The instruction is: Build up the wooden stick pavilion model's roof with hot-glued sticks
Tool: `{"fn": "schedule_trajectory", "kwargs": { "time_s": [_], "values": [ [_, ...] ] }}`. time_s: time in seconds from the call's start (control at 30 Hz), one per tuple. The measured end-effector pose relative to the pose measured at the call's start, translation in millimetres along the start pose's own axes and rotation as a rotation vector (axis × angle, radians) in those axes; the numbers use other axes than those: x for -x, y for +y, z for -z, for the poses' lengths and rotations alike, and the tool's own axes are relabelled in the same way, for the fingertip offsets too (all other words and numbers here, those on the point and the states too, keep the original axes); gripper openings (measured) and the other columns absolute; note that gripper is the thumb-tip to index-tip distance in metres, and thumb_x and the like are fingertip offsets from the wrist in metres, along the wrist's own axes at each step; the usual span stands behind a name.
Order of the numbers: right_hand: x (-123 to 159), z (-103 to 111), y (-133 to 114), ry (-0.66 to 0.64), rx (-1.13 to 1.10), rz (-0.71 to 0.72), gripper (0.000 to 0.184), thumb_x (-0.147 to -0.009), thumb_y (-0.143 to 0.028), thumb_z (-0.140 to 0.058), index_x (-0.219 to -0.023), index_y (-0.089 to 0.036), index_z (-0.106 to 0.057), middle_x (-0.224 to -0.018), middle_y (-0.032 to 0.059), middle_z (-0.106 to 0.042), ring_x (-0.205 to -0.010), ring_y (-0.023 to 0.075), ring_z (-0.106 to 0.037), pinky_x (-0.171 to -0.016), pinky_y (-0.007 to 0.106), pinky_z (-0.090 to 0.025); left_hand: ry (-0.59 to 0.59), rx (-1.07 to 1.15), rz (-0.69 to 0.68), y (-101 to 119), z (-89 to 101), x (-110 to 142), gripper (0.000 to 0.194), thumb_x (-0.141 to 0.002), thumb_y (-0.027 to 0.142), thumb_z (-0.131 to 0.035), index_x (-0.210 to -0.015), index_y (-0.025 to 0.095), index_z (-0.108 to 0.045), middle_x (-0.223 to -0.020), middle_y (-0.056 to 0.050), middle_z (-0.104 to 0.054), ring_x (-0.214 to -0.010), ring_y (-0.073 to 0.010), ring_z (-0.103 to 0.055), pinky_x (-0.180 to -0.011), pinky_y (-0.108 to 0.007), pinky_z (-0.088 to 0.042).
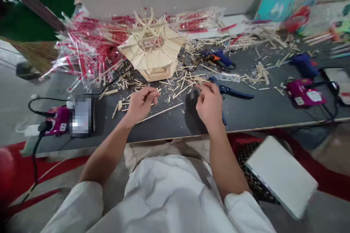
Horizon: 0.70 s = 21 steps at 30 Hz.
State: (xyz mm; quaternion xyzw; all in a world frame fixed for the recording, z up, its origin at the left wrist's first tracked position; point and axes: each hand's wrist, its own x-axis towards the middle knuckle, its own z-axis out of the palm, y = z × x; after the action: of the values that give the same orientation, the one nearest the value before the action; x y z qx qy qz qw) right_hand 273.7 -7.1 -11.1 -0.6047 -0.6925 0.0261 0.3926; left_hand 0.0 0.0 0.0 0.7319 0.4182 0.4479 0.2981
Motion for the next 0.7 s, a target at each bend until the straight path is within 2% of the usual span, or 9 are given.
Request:
{"fn": "schedule_trajectory", "kwargs": {
  "time_s": [0.1,0.2,0.27,0.4,0.53,0.7],
  "values": [
    [0,-4,-35,-0.123,-0.303,-0.004,0.019,-0.098,-0.026,-0.065,-0.107,-0.020,-0.081,-0.103,0.0085,-0.080,-0.088,0.0221,-0.076,-0.082,0.035,-0.061,0.006,-0.053,-0.004,4,-0.1,1,0.030,-0.110,0.037,-0.051,-0.095,0.019,-0.070,-0.069,0.001,-0.068,-0.057,-0.0096,-0.059,-0.060,-0.021,-0.045],
    [-2,-12,-62,-0.245,-0.597,-0.085,0.017,-0.096,-0.034,-0.072,-0.107,-0.023,-0.079,-0.094,0.0033,-0.081,-0.081,0.0188,-0.077,-0.076,0.031,-0.061,0.011,-0.149,-0.039,7,-0.2,2,0.025,-0.109,0.033,-0.052,-0.098,0.020,-0.070,-0.071,0.002,-0.069,-0.062,-0.0100,-0.063,-0.066,-0.021,-0.048],
    [-4,-18,-73,-0.276,-0.695,-0.115,0.016,-0.095,-0.036,-0.075,-0.104,-0.023,-0.079,-0.091,0.0022,-0.081,-0.080,0.0182,-0.077,-0.076,0.031,-0.061,0.012,-0.211,-0.076,7,-0.4,4,0.021,-0.109,0.028,-0.052,-0.101,0.021,-0.070,-0.075,0.002,-0.072,-0.068,-0.0104,-0.067,-0.072,-0.021,-0.049],
    [-5,-26,-80,-0.272,-0.760,-0.144,0.016,-0.094,-0.036,-0.076,-0.100,-0.022,-0.078,-0.085,0.0013,-0.079,-0.075,0.0173,-0.076,-0.072,0.030,-0.060,0.024,-0.285,-0.117,5,-0.4,6,0.019,-0.109,0.024,-0.050,-0.105,0.021,-0.069,-0.083,0.002,-0.075,-0.076,-0.0109,-0.071,-0.075,-0.021,-0.049],
    [-3,-28,-82,-0.279,-0.855,-0.241,0.020,-0.095,-0.038,-0.072,-0.101,-0.021,-0.078,-0.083,0.0021,-0.080,-0.067,0.0162,-0.075,-0.066,0.029,-0.061,0.032,-0.384,-0.148,2,-1.0,7,0.020,-0.110,0.025,-0.048,-0.107,0.021,-0.068,-0.090,0.000,-0.077,-0.081,-0.0115,-0.073,-0.076,-0.021,-0.048],
    [-3,-37,-85,-0.263,-0.944,-0.352,0.020,-0.091,-0.040,-0.075,-0.091,-0.020,-0.075,-0.071,0.0008,-0.076,-0.061,0.0153,-0.072,-0.059,0.028,-0.060,0.049,-0.517,-0.166,1,-2.9,8,0.024,-0.111,0.031,-0.047,-0.107,0.020,-0.068,-0.096,-0.004,-0.080,-0.082,-0.0126,-0.074,-0.072,-0.022,-0.047]
  ]
}}
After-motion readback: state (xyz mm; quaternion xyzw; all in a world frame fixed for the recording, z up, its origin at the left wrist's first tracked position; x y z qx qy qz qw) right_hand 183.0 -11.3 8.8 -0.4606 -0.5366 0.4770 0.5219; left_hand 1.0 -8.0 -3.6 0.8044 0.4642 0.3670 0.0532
